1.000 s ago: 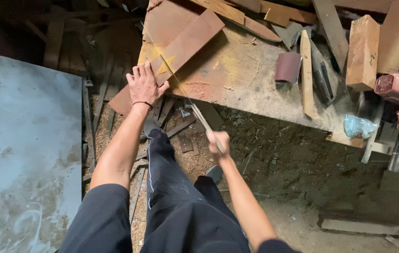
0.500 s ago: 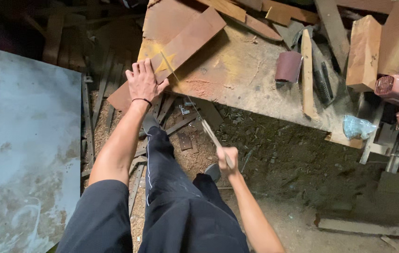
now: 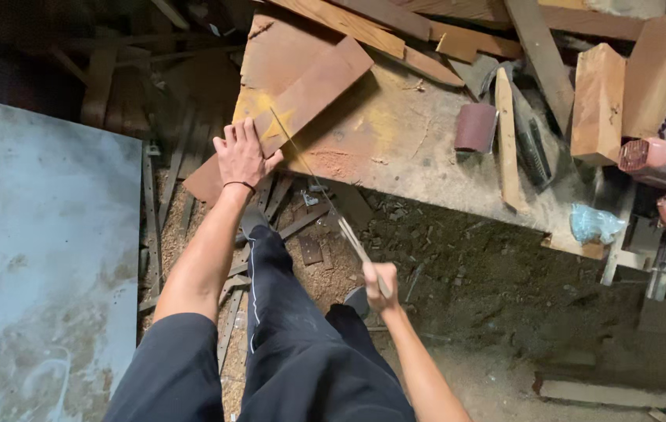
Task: The person uses a hand saw to cut a rectangular wooden plank placed on a workbench. They hold the plank steady with one hand while sawing with the other, following a marked line. The cut progresses steadily through the plank.
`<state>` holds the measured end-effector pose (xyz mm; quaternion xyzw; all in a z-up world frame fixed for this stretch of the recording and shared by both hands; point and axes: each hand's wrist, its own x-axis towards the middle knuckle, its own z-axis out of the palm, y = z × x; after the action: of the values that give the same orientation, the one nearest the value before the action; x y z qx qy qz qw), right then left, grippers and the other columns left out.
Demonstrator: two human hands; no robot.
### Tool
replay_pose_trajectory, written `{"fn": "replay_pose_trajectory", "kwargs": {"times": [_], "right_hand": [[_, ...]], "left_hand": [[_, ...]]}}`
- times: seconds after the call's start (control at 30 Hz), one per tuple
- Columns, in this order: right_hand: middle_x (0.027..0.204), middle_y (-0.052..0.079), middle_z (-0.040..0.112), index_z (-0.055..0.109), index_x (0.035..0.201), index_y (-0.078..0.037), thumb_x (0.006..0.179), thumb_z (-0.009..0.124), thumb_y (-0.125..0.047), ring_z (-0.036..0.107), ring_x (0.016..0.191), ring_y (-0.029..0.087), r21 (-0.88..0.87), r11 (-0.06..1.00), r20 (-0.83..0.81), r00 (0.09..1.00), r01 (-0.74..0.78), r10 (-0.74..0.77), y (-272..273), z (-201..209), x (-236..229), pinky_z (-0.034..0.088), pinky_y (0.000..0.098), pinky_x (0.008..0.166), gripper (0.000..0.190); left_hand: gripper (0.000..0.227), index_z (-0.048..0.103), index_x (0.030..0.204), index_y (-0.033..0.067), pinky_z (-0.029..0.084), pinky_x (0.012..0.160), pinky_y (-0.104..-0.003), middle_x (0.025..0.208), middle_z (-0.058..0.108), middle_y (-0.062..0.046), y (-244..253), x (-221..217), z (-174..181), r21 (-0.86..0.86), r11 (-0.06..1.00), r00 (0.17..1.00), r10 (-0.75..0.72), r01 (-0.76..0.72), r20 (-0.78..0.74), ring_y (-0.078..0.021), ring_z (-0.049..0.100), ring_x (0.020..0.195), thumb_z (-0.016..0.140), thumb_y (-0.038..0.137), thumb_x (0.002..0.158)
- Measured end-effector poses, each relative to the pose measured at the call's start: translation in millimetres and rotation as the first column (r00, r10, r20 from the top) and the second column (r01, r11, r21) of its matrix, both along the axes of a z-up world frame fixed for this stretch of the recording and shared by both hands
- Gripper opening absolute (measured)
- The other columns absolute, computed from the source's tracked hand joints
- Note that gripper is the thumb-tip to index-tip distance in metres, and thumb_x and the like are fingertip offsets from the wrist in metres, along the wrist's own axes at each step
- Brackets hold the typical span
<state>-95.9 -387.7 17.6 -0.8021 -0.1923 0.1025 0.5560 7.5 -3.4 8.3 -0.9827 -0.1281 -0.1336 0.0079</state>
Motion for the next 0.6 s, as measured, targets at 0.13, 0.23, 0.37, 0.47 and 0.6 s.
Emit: {"fn": "replay_pose_trajectory", "kwargs": {"times": [0.13,0.23,0.37,0.47,0.6], "right_hand": [[0.048,0.000,0.033,0.035,0.053,-0.009,0.102,0.044,-0.054,0.035,0.041,0.015,-0.001,1.000,-0.008,1.000,-0.011,0.011,27.5,-6.6,15.2,0.029,0.0361,0.043,0.068],[0.049,0.000,0.031,0.037,0.055,-0.007,0.102,0.040,-0.064,0.036,0.042,0.013,0.014,1.000,0.063,0.998,0.024,-0.025,108.3,-35.7,71.9,0.029,0.0349,0.042,0.074],[0.048,-0.002,0.034,0.037,0.053,-0.008,0.101,0.036,-0.067,0.037,0.042,0.012,0.045,0.998,0.100,0.995,-0.031,0.027,138.5,-52.6,90.0,0.028,0.0346,0.041,0.075],[0.054,0.001,0.028,0.032,0.059,-0.007,0.101,0.040,-0.070,0.032,0.046,0.016,0.038,0.999,0.022,1.000,0.000,-0.001,74.6,-40.2,50.1,0.026,0.0373,0.046,0.076],[0.052,0.003,0.037,0.042,0.062,-0.006,0.101,0.040,-0.057,0.040,0.043,0.017,0.062,0.998,0.091,0.996,-0.033,0.027,-8.0,-22.5,-10.9,0.032,0.0364,0.045,0.064]], "left_hand": [[0.095,0.048,0.135,0.0014,0.040,0.088,-0.047,0.122,0.054,-0.011,3.6,-6.4,-5.2,-0.020,1.000,1.000,-0.018,0.018,-0.006,-0.0294,0.049,0.112,0.074,0.071,0.076],[0.095,0.048,0.134,0.0018,0.040,0.088,-0.047,0.122,0.054,-0.011,3.4,-2.1,-3.4,-0.041,0.999,1.000,-0.012,0.013,0.005,-0.0296,0.049,0.113,0.075,0.071,0.075],[0.095,0.048,0.135,0.0024,0.040,0.088,-0.048,0.123,0.055,-0.010,-0.7,-4.3,0.0,-0.052,0.998,0.999,0.032,-0.033,-0.036,-0.0296,0.049,0.112,0.076,0.070,0.074],[0.095,0.048,0.134,0.0030,0.039,0.087,-0.047,0.123,0.056,-0.010,-2.1,-1.7,0.8,-0.070,0.997,1.000,0.019,-0.019,0.002,-0.0296,0.049,0.112,0.077,0.069,0.073],[0.095,0.048,0.135,0.0015,0.039,0.087,-0.047,0.122,0.056,-0.012,1.2,0.9,0.9,-0.064,0.998,1.000,0.001,-0.001,-0.013,-0.0304,0.049,0.111,0.076,0.069,0.075]]}}
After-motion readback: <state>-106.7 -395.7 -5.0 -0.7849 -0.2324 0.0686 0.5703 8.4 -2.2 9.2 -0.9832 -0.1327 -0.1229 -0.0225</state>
